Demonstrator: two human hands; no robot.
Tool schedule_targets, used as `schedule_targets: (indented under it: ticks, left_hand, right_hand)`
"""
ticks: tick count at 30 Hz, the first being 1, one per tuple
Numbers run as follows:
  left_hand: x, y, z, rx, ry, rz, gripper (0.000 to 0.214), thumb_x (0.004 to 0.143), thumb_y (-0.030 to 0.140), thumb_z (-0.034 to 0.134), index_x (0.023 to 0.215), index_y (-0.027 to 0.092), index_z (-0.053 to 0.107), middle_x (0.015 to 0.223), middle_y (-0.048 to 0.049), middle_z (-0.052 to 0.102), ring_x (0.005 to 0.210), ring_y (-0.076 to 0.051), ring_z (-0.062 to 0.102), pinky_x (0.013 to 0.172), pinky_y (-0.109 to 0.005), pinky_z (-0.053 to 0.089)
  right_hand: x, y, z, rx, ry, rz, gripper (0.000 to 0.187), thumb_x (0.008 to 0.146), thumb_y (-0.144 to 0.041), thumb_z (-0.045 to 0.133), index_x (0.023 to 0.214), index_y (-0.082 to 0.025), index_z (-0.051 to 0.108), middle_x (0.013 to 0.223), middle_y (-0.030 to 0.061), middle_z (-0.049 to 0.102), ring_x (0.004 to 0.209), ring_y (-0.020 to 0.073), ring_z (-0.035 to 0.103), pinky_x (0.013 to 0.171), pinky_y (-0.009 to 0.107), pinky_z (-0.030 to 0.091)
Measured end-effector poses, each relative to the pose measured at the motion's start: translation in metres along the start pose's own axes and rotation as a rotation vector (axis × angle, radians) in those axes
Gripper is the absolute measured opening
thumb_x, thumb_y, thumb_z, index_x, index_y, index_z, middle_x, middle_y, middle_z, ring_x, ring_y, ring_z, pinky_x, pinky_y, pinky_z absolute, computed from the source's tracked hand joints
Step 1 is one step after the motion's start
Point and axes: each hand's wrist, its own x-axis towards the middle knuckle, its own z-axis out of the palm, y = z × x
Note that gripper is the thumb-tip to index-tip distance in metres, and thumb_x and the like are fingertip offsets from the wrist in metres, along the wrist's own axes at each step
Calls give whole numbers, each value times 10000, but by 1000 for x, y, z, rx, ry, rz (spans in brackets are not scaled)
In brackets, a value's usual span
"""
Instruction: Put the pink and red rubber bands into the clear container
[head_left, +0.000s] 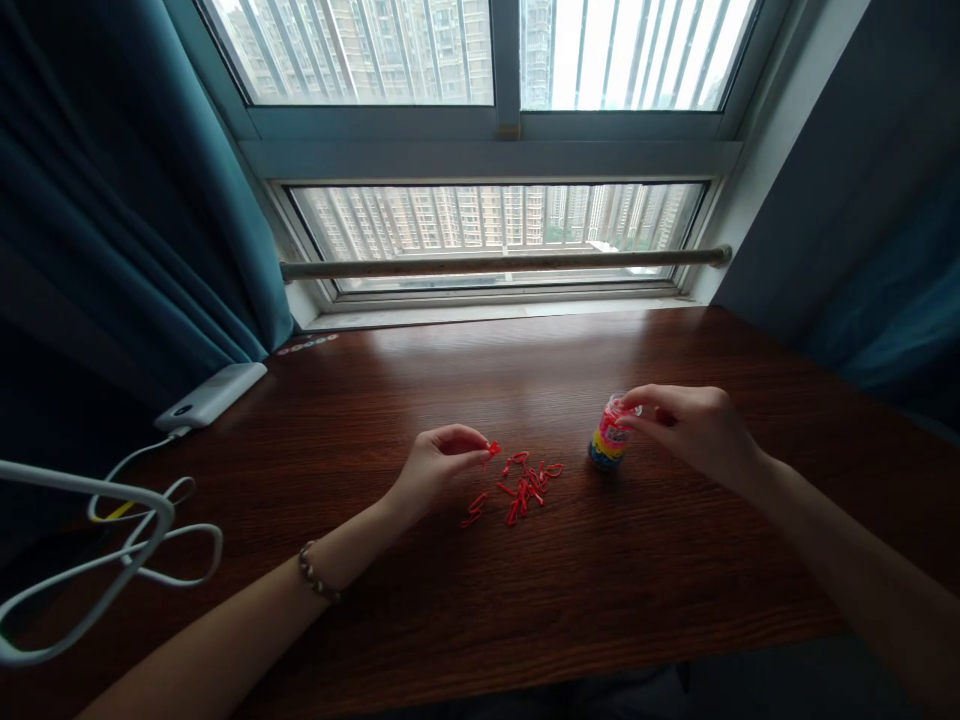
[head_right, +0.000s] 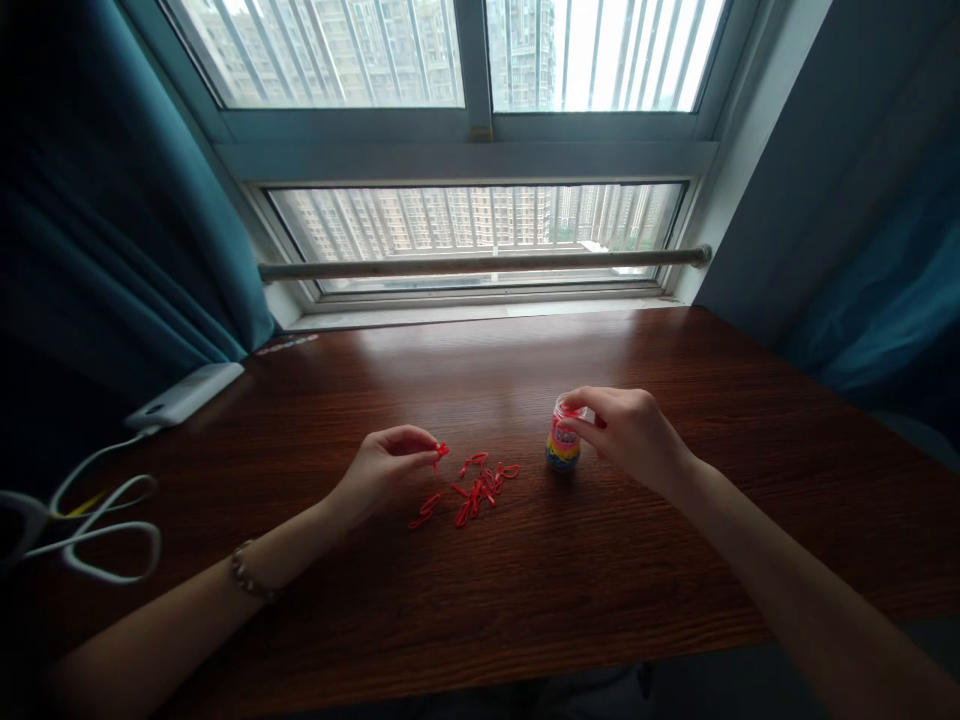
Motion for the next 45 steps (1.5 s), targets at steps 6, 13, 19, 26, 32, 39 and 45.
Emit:
schedule_targets:
  ticks: [6,13,19,26,32,39,45]
  left_hand:
    - [35,42,18,-95,-39,170,220,603,245,748,748,124,635,759,-39,680,698,-150,635,679,-279,528]
    - [86,112,78,267,-403,548,168,664,294,686,736,144,662,731,-20,671,696,-127,619,678,-242,507]
    - [107,121,115,563,-680,808,145,746,256,606,718,133,677,684,-14,659,626,-89,582,625,-191,448]
    - [111,113,123,783,-614,940,133,772,274,602,696,204,686,747,-4,666,808,-132,601,912,-316,328]
    - [102,108,117,916,-630,1001,168,875,250,453,858,200,612,911,-13,655,1002,-156,561,1051,-478,13]
    - [77,106,122,936,-663,924,256,927,337,303,946,148,474,802,-16,644,873,-150,606,1057,-498,-95]
    - [81,109,121,925,-637,905,280,924,302,327,842,147,545,908,-49,649,999,-178,577,1039,-554,-91]
  right_hand:
    - [-23,-11,12,76,385,124,129,770,-305,604,858,-223,652,703,6,666,486,101,532,512,232,429]
    - [-29,-5,52,232,342,302,633,662,-412,683,1212,-211,445,1199,119,512,492,95,506,516,292,462]
    - [-34,3,65,299,262,332,519,715,-404,632,1157,-202,450,946,69,606,550,141,528,493,279,445]
    - [-34,7,69,332,259,379,481,746,-390,602,1148,-181,443,739,9,583,526,135,514,504,267,435]
    - [-33,5,69,334,291,368,434,758,-395,574,1132,-204,463,886,46,593,520,126,513,484,263,430]
    - [-33,2,71,343,285,387,402,768,-395,561,1105,-190,479,869,45,604,497,115,497,498,260,438]
    - [-34,2,71,314,285,385,382,764,-394,564,1074,-186,484,857,43,596,490,115,488,484,257,430]
